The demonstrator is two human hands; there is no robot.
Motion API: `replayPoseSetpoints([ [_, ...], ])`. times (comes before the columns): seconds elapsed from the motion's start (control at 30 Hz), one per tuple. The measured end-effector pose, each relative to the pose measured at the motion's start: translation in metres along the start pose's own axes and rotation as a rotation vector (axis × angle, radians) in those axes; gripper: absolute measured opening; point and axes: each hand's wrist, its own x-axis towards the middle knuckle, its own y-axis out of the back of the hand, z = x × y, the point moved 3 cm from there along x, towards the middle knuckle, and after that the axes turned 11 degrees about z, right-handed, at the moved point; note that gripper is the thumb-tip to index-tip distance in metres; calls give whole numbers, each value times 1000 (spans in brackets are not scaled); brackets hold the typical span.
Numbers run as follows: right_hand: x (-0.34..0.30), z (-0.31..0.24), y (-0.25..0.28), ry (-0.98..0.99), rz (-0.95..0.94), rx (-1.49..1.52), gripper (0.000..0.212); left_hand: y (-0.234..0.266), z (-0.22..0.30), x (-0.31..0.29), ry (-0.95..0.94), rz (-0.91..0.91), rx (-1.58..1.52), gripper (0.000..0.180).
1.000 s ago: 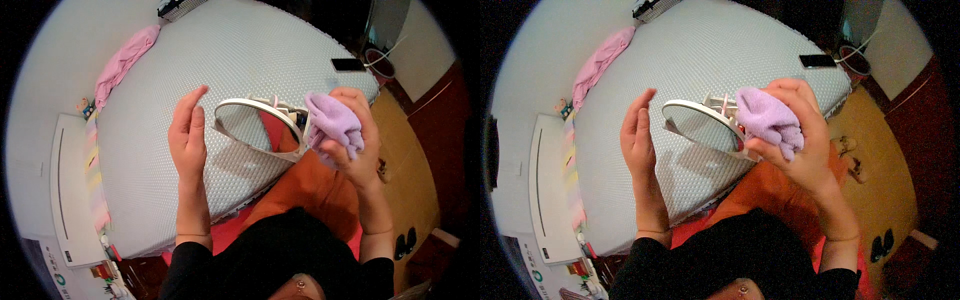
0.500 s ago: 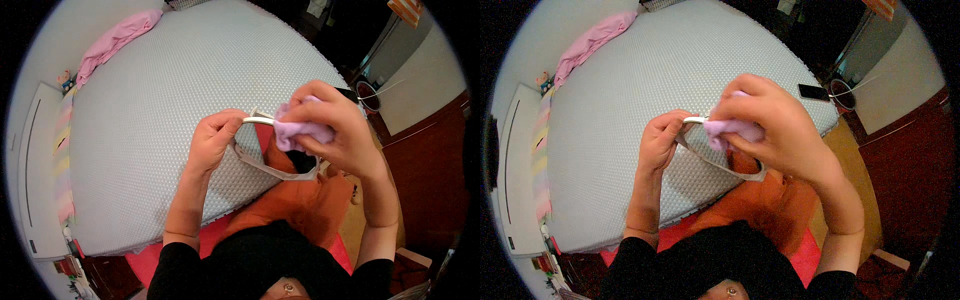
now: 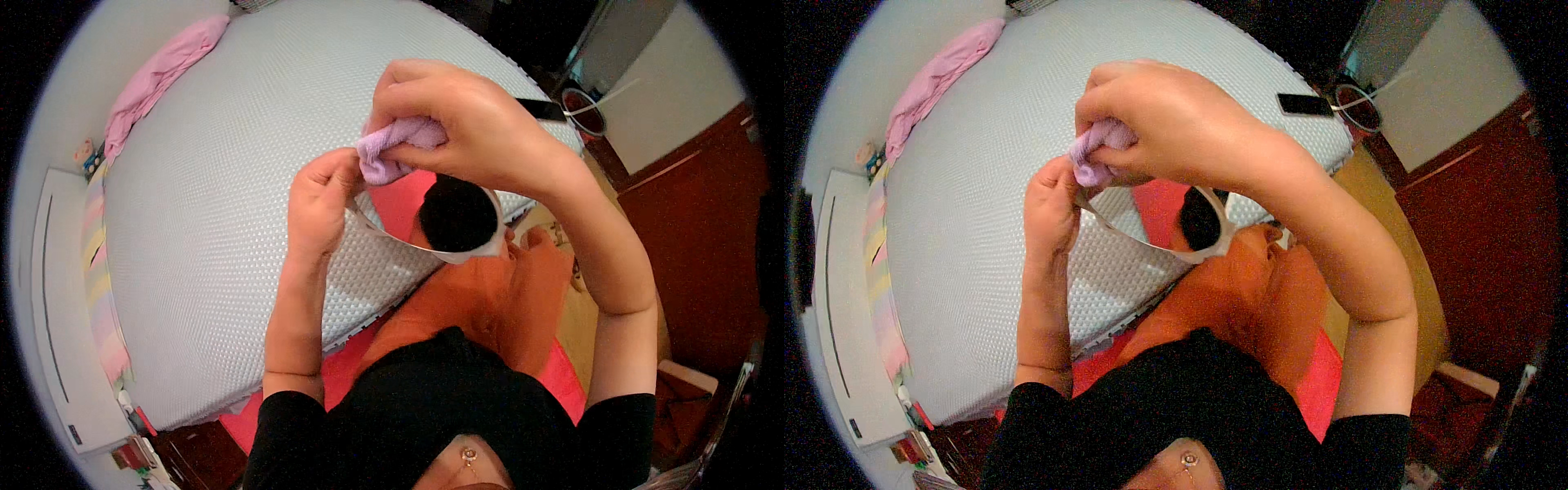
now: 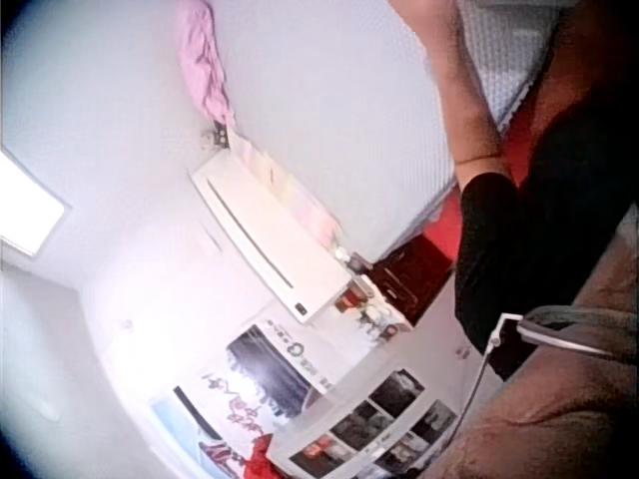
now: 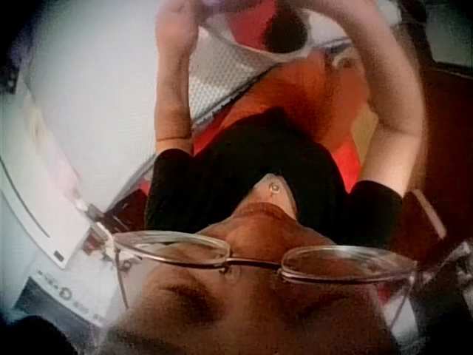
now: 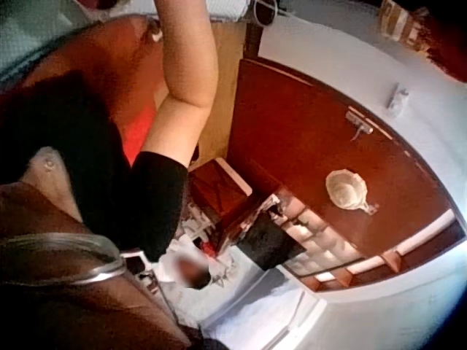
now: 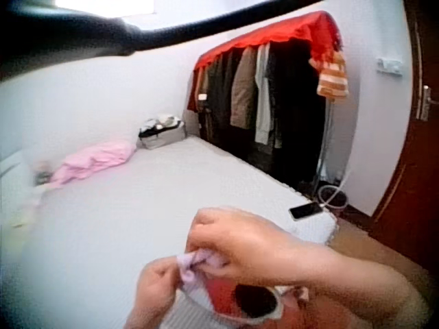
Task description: The person cleans a white cat-shaped makeup mirror with a purple cloth. They wipe the mirror surface, the frame, and the interior compartments containing makeup items. The person rotates the mirror to clean all sides and the back.
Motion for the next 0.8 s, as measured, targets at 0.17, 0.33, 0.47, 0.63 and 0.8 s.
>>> replayPoseSetpoints([
  [0.17, -44, -4, 24, 71, 172, 11, 28, 4, -2, 5, 25, 0, 27, 33],
  [0.33, -122, 9, 58, -118, 385, 40, 26, 15, -5, 11, -112, 23, 84, 31],
  [0.47, -211, 27, 35, -585, 689, 180, 20, 12, -2, 7, -256, 80, 183, 34],
  [0.63, -263, 26, -16, -777, 792, 263, 24, 7, 7, -5, -343, 157, 278, 35],
  [0.8, -227, -4, -11, -481, 844, 202, 36, -48, 35, -57, -1107, 560, 930, 29],
])
